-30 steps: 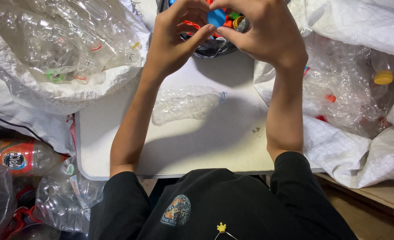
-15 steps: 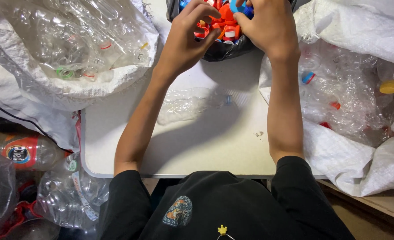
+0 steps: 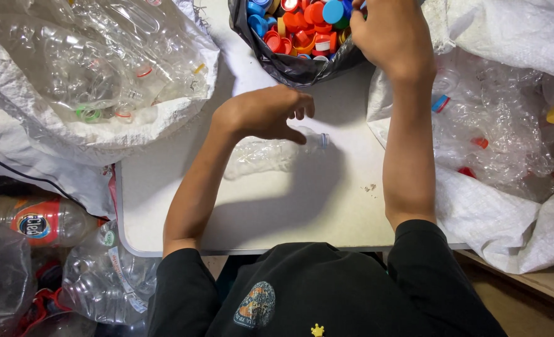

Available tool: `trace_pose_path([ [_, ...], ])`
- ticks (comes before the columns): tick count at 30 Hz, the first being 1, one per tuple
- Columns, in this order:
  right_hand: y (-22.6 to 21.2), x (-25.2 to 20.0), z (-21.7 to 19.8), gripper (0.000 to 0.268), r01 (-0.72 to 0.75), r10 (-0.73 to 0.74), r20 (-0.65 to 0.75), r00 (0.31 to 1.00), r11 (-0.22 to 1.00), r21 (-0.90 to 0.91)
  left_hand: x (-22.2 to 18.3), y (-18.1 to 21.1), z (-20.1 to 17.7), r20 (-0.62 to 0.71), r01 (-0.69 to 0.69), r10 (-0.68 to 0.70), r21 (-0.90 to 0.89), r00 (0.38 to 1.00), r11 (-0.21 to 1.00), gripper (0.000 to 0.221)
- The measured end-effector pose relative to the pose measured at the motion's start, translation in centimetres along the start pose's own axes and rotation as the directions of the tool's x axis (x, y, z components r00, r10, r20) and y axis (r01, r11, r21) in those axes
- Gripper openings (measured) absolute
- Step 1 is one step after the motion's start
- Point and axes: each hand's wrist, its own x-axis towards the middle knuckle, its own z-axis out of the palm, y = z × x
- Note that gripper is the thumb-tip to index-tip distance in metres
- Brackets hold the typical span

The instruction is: Sorting through bags of plastic bottles and removing the caps for separate recycling.

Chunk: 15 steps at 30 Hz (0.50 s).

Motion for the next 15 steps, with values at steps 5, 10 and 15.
trace_pose_path([
  [5,-1.4,0.3,-1.3,0.010,0.020,-0.021,0.017,1.000,0.997,0.075,2.9,-2.1,4.3,0.176,0.078,-0.096,0.107,0.980,0.991,0.083],
  [10,-3.7,1.0,-2.9,0.021,0.100,-0.121,0.070,0.990,0.964,0.248,3.3,0.6,4.0,0.389,0.108,-0.196,0.237,0.900,0.965,0.086],
  [15,-5.2,1.5,-4.8,0.017,0.174,-0.265,0.150,0.952,0.877,0.448,-0.1,0.8,-1.0,-0.049,-0.106,0.103,-0.068,0.993,0.992,0.087],
])
